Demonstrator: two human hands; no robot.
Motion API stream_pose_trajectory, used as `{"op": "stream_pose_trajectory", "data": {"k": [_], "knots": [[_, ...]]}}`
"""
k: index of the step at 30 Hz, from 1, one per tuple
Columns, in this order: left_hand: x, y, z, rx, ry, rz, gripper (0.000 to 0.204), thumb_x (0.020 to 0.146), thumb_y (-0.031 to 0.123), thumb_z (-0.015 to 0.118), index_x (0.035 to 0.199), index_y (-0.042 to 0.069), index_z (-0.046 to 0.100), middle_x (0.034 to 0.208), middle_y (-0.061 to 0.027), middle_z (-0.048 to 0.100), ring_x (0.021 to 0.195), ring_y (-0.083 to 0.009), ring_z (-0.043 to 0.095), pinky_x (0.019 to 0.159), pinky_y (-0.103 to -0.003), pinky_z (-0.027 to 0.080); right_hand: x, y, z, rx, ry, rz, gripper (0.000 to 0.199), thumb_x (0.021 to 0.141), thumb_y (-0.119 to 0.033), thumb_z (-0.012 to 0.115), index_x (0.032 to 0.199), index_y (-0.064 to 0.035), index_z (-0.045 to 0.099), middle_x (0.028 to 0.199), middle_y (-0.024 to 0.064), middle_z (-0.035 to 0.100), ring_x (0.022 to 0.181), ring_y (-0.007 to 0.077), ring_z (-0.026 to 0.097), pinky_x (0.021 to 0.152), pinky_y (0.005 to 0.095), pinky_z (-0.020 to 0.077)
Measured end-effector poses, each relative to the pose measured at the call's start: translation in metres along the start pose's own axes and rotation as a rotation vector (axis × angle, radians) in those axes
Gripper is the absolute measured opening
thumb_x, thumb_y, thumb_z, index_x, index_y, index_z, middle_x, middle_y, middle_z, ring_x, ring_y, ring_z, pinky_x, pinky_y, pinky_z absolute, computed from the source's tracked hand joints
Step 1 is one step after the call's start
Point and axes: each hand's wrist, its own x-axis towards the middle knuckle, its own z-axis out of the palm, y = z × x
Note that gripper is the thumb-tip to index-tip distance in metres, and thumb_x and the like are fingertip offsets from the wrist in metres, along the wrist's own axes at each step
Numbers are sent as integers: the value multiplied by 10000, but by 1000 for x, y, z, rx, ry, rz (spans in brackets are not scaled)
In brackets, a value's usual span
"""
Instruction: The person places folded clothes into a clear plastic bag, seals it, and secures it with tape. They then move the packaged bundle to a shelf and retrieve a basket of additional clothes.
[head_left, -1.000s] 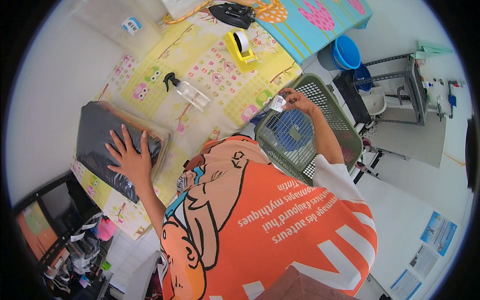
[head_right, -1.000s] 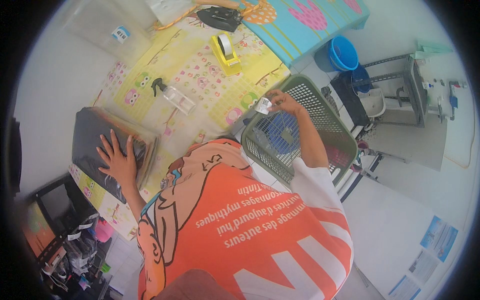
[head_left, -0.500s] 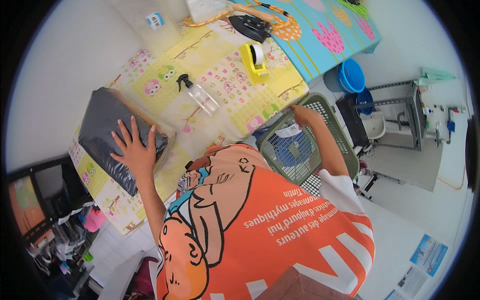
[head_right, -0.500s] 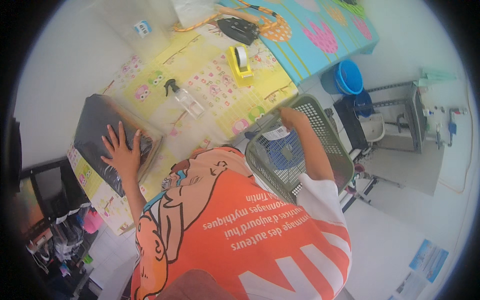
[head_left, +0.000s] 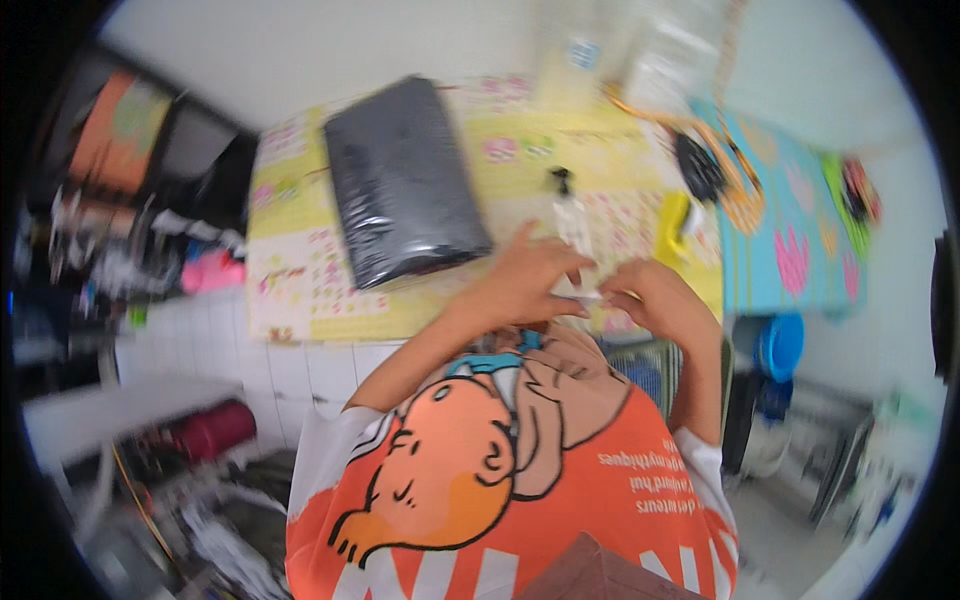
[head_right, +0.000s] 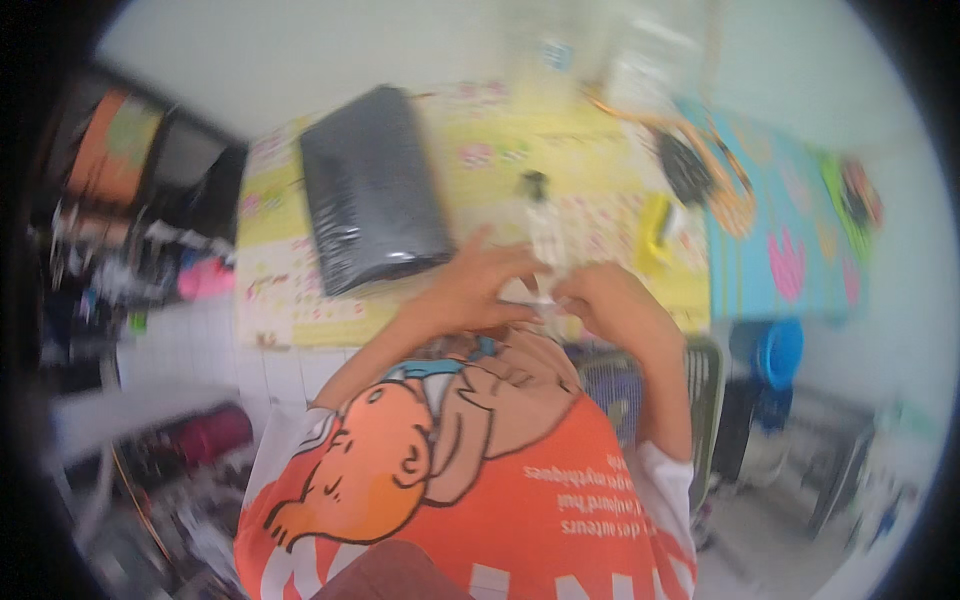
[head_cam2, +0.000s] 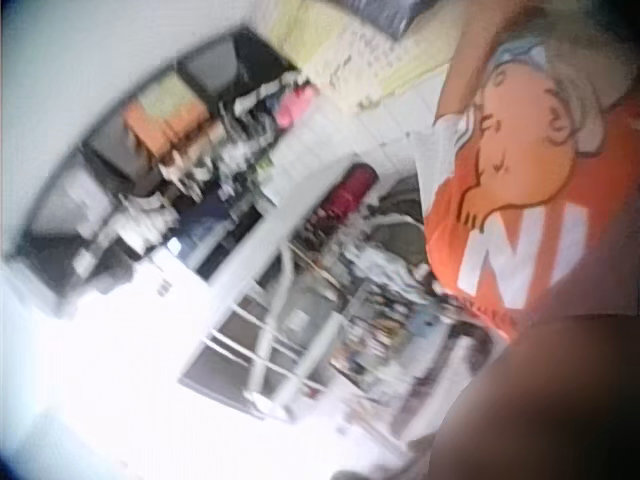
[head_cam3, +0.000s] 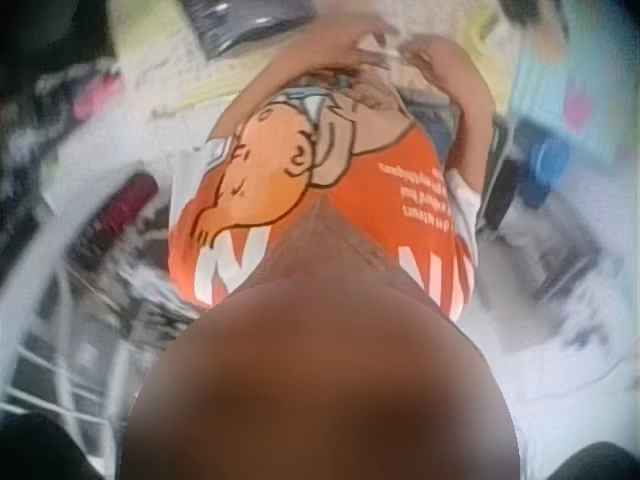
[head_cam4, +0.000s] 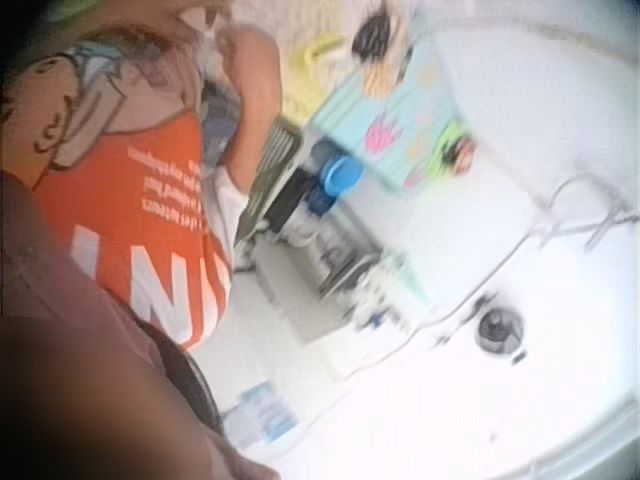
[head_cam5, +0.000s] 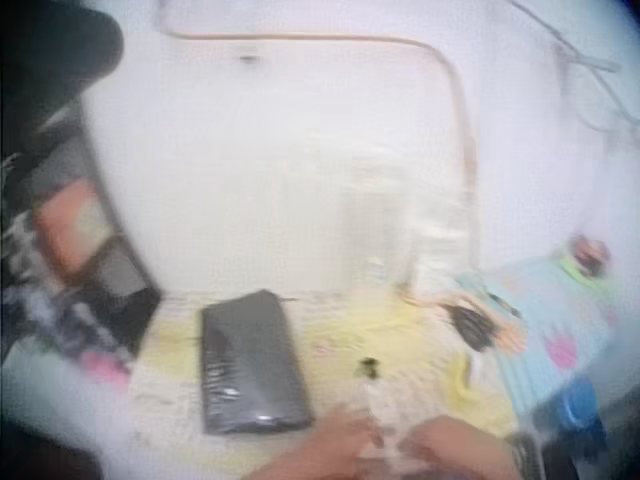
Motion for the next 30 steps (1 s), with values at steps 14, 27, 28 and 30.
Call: {"op": "stream_pose_trajectory", "data": {"k": [14,27,28,30], "knots": [[-138,-24,41,-64,475,-668,270,891,372,681,1001,134,744,789,-151,701,723,-323,681,664,-396,514,117,-98,17,-414,-165,-270,119,828,-100,676,936,-74,716,707,181,641,694,378,623,686,453,488],[-188,-98,122,-710,876,-673,306,802,281,802,924,5,753,743,-115,721,623,-131,623,626,-306,486,163,-104,116,-577,-164,-705,63,746,-41,654,793,-48,696,789,144,654,817,328,659,728,430,516],[-190,-103,127,-680,851,-729,297,798,272,805,927,9,755,750,-111,725,630,-124,624,631,-305,489,167,-104,124,-593,-172,-720,65,752,-43,648,800,-43,693,806,154,648,808,337,658,719,441,527],[-192,-111,132,-651,825,-821,282,788,254,811,931,17,757,763,-102,732,645,-109,628,641,-303,495,170,-109,137,-635,-234,-660,78,742,-26,638,792,-43,696,819,161,658,800,349,665,711,457,539]]}}
